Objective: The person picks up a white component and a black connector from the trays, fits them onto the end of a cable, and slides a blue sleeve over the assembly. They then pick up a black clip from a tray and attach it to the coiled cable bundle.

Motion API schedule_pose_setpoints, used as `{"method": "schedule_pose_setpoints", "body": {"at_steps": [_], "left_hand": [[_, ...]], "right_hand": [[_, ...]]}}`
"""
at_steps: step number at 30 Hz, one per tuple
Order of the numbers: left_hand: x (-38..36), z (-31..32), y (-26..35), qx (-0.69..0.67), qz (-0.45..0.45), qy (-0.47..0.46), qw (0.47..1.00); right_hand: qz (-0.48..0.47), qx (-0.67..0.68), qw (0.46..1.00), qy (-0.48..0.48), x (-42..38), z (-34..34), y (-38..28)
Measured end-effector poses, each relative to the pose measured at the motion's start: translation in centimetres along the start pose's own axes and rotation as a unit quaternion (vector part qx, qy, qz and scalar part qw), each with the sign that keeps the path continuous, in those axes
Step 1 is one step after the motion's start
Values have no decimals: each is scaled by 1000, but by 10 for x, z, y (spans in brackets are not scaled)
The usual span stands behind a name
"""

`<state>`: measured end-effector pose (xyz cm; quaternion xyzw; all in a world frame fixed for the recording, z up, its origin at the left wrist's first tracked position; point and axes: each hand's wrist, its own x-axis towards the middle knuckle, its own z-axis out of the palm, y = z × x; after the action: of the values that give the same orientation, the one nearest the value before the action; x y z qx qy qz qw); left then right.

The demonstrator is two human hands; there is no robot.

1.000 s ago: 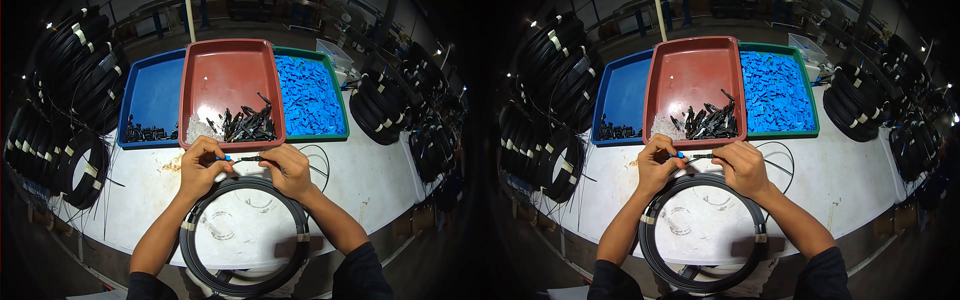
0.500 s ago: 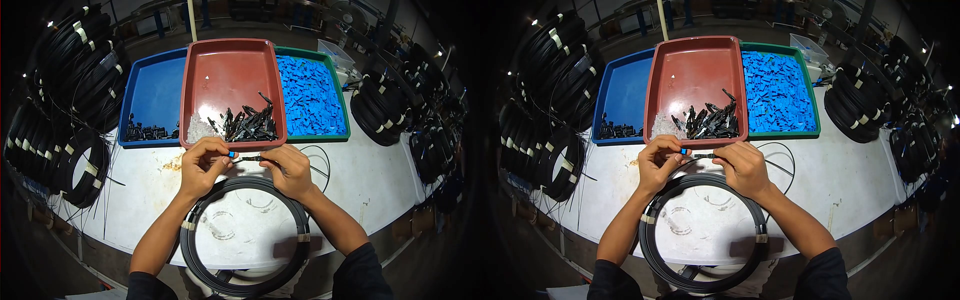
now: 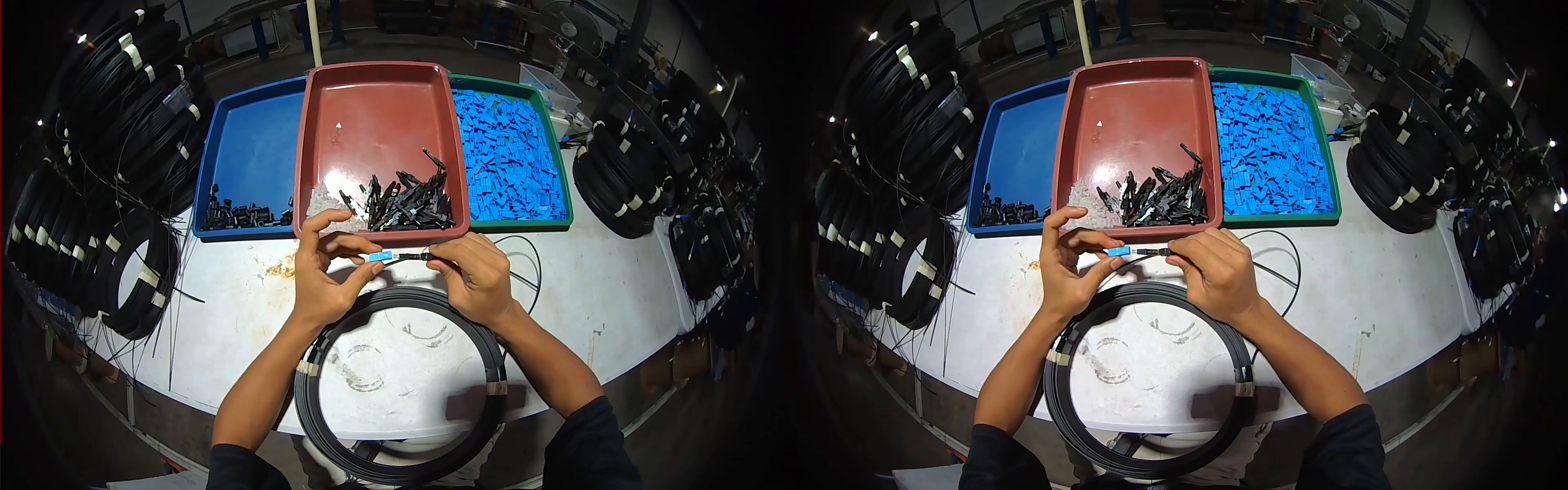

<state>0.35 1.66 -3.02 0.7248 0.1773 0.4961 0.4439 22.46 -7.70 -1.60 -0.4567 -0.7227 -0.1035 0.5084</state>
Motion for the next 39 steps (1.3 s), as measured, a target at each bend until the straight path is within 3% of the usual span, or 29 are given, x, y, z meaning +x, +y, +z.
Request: {"method": "schedule_pose_setpoints", "body": {"at_steps": [11, 14, 16, 23, 33, 36, 39], "left_hand": [[1, 2, 2, 39, 22, -25, 999], [3, 3, 6, 51, 58, -36, 996], [5, 1, 10, 107, 66, -97, 987], [9, 1, 22, 104, 103, -106, 984], [-1, 4, 26, 37, 12, -89, 995], [-3, 3, 31, 24, -41, -127, 991], [-3, 6, 32, 22, -16, -117, 993]], "right_hand": [[-17, -8, 1000, -16, 2, -2, -2], [-36, -12, 999, -32, 1, -3, -2], [-46, -17, 998, -46, 1, -4, -3], [-30, 17, 999, -35, 3, -3, -14], [18, 81, 993, -82, -1, -3, -23], [8, 95, 991, -92, 0, -2, -26], [11, 102, 991, -88, -1, -2, -28]]}}
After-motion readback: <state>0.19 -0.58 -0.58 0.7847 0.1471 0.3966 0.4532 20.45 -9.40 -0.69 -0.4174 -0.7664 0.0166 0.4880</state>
